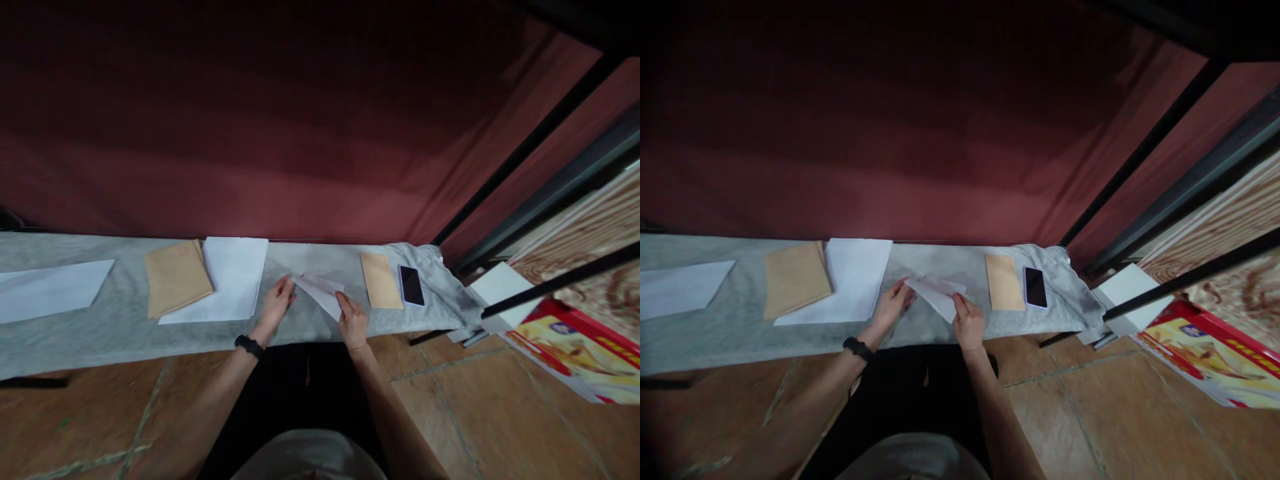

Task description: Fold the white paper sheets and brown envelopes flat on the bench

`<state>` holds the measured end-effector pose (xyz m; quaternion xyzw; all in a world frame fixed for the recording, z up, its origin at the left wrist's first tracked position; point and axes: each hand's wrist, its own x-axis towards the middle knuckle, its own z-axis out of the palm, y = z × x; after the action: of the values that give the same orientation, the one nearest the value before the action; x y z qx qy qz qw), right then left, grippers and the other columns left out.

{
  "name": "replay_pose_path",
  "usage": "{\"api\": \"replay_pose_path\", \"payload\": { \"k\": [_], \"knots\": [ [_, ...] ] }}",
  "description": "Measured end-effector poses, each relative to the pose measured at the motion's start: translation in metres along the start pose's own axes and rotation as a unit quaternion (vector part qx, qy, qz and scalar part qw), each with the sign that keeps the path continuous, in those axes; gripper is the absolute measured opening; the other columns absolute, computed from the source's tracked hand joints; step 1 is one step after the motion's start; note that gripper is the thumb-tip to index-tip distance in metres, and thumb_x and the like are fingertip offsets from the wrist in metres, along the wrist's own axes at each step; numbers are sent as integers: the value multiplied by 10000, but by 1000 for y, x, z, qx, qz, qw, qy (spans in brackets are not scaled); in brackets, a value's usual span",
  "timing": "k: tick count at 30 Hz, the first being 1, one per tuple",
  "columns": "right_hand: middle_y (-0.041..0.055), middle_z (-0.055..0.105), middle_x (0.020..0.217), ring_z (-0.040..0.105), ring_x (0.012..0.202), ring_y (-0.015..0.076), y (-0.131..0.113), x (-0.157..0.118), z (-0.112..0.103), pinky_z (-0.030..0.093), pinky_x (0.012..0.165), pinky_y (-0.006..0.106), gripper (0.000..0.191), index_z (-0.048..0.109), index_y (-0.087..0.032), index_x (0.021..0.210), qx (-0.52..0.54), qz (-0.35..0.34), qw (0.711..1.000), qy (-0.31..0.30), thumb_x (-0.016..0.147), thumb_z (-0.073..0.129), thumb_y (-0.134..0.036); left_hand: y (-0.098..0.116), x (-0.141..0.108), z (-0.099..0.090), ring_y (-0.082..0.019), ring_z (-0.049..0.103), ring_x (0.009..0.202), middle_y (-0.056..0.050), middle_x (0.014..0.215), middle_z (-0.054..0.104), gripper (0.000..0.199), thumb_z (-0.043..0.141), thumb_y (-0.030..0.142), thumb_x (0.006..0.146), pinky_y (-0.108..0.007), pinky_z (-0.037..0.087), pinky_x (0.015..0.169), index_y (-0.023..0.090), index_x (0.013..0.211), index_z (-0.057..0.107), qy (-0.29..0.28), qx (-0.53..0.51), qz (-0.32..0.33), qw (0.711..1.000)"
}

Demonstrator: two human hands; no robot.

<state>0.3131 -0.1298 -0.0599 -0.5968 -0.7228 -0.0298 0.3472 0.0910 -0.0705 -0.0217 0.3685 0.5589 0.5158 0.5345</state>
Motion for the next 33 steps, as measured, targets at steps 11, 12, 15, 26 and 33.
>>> {"api": "replay_pose_path", "payload": {
  "k": [11, 12, 15, 26, 33],
  "knots": [
    [79, 685, 1252, 611, 1057, 244, -54, -1, 23, 477, 941, 371, 490, 613, -247, 1366, -16, -116, 983, -144, 911, 541, -81, -1, -77, -40, -287, 688, 1096, -84, 1169, 730, 655, 412, 802, 863, -469, 602, 831, 278, 1207, 603, -39, -216, -102, 970],
    [78, 689, 1233, 612, 1047, 246, -57, -2, 26, 478, 933, 371, 468, 618, -252, 1359, -11, -121, 981, -151, 923, 543, -99, -8, -80, -39, -290, 687, 1103, -86, 1190, 725, 649, 441, 792, 856, -457, 606, 814, 280, 1225, 593, -30, -179, -91, 979],
    [77, 695, 1185, 608, 1028, 248, -64, -4, 31, 483, 909, 375, 400, 627, -253, 1342, 5, -141, 976, -166, 963, 541, -158, -28, -84, -32, -275, 712, 1035, -77, 1151, 741, 530, 703, 580, 777, -395, 608, 761, 254, 1182, 605, 17, -87, -69, 994],
    [99, 522, 1496, 455, 1378, 239, -7, 4, -16, 259, 1197, 426, 695, 490, -208, 1481, 9, -86, 994, -64, 819, 480, 4, 15, -63, -27, -289, 736, 927, -95, 992, 787, 508, 814, 317, 606, -391, 569, 821, 150, 1075, 712, -167, -40, -108, 979],
    [63, 496, 1536, 397, 1439, 226, 21, 5, -13, 226, 1209, 487, 740, 491, -256, 1480, -57, -64, 993, -83, 806, 406, 37, -8, -10, -21, -273, 719, 882, -78, 973, 776, 584, 736, 350, 676, -388, 560, 799, 131, 1210, 651, -105, 68, 32, 992]
  ]
}}
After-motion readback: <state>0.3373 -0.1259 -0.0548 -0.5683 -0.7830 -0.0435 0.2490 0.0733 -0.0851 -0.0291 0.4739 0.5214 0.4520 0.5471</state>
